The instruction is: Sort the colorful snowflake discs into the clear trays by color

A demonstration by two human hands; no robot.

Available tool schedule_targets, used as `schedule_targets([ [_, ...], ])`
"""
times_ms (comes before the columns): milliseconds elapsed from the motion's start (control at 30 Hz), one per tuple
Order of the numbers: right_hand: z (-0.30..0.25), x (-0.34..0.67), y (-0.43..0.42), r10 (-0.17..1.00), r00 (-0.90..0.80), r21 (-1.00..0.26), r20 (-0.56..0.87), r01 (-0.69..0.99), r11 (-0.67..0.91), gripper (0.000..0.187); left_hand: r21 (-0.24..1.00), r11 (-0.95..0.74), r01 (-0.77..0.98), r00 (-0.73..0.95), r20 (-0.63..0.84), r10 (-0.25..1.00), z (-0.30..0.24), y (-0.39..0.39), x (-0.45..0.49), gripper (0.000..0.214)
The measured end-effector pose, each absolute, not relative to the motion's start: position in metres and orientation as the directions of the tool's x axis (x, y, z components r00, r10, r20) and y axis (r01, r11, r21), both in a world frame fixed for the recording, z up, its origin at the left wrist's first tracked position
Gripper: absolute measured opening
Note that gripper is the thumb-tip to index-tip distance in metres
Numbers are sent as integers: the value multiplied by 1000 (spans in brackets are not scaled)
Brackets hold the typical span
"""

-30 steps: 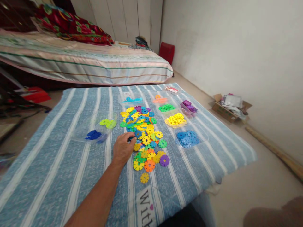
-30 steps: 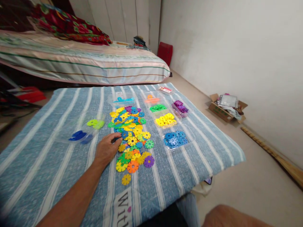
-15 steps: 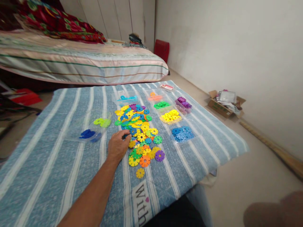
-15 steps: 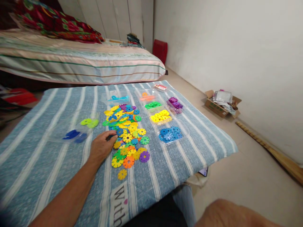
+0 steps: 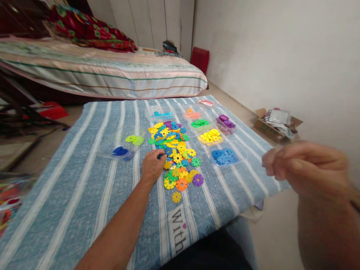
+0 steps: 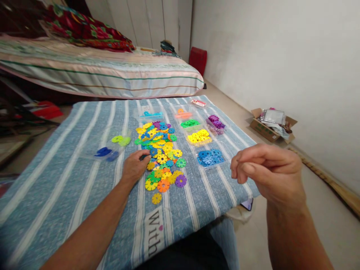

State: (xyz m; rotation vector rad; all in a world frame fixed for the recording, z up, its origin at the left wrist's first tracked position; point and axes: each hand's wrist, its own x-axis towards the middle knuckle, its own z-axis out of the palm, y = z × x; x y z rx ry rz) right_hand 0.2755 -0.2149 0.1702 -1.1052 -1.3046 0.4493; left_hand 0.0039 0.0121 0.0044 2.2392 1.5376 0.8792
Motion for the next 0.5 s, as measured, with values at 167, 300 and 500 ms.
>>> schedule_targets([
  [167, 140, 269, -190, 899, 268, -929, 347, 231, 290, 12, 549, -406, 730, 249, 340, 907, 1, 12, 3, 18],
  [300, 110, 246, -178, 980, 185, -973, 77, 229, 33, 19, 558, -415, 719, 249, 351, 903, -1, 12, 2, 17],
  [500, 74, 199, -161, 990, 64, -926, -124, 352, -139, 19, 573, -415, 706, 252, 344, 904, 0, 9, 0, 16],
])
